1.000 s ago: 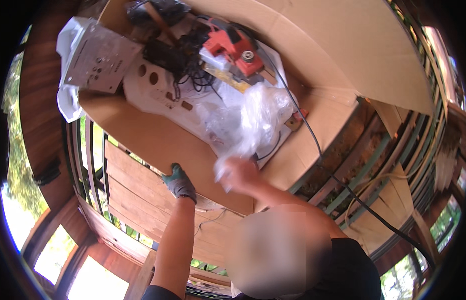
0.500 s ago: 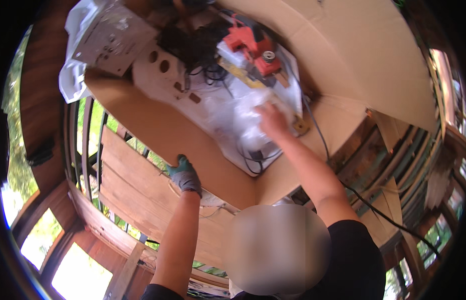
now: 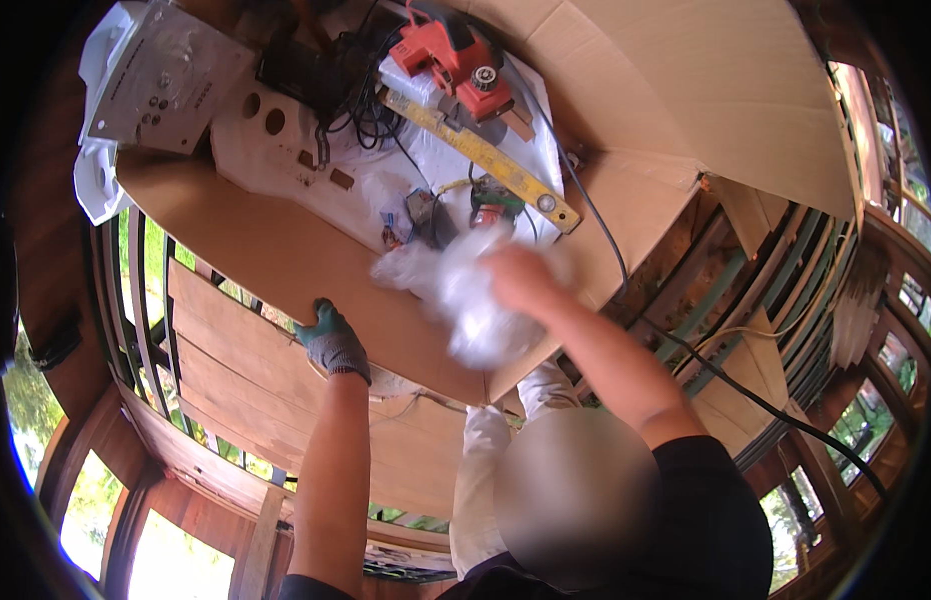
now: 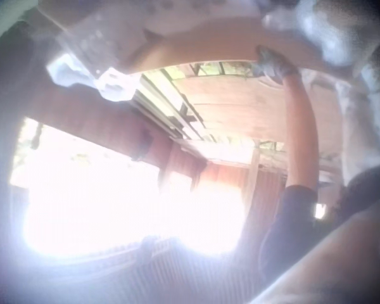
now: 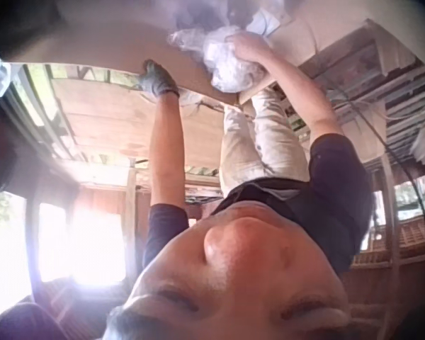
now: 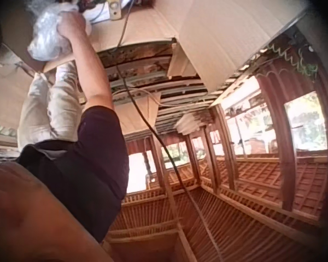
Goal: The person assists in installing wooden floor planks by positioning and aligning them while a coworker uses a power tool to secure the planks. The person also retrieves items from a box and moves around the partially completed floor area.
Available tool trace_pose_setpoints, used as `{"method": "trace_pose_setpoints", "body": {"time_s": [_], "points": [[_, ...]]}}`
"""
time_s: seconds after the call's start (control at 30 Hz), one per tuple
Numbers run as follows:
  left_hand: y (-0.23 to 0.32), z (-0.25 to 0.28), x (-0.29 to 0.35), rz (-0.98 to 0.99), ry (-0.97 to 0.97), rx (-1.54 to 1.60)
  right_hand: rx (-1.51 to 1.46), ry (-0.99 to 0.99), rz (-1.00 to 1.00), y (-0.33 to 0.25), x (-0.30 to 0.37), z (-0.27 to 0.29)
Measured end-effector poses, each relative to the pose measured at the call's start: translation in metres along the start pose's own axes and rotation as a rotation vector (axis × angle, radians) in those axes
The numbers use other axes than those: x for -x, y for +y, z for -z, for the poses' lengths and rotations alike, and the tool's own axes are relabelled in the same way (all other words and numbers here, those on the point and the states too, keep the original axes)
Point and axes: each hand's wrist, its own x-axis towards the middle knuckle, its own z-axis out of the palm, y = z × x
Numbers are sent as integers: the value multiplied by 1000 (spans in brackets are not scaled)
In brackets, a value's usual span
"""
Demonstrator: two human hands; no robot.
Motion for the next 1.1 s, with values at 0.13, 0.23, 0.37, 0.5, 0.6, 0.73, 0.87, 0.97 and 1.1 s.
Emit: {"method": "trace_pose_setpoints", "body": {"time_s": [0.13,0.23,0.37,0.5,0.6,0.73,0.87,0.97,1.1], "points": [[11,-2,5,29,15,-54,610,517,-229,61,7,77],[7,-5,3,14,37,-49,729,650,-368,100,-21,93],[-3,-7,-2,3,27,39,631,590,-407,133,-64,82],[1,-5,-1,49,33,9,503,642,-337,88,-55,77],[16,-1,6,58,55,0,366,802,98,22,-32,38],[18,-5,6,74,41,-32,-202,430,18,-11,-61,-89],[9,-4,-2,89,34,3,-242,191,-352,-14,-97,-142],[-17,2,-13,28,58,-55,-385,140,-280,7,-105,-136],[4,-2,-5,86,22,-133,-1213,-192,-245,28,-82,-55]]}}
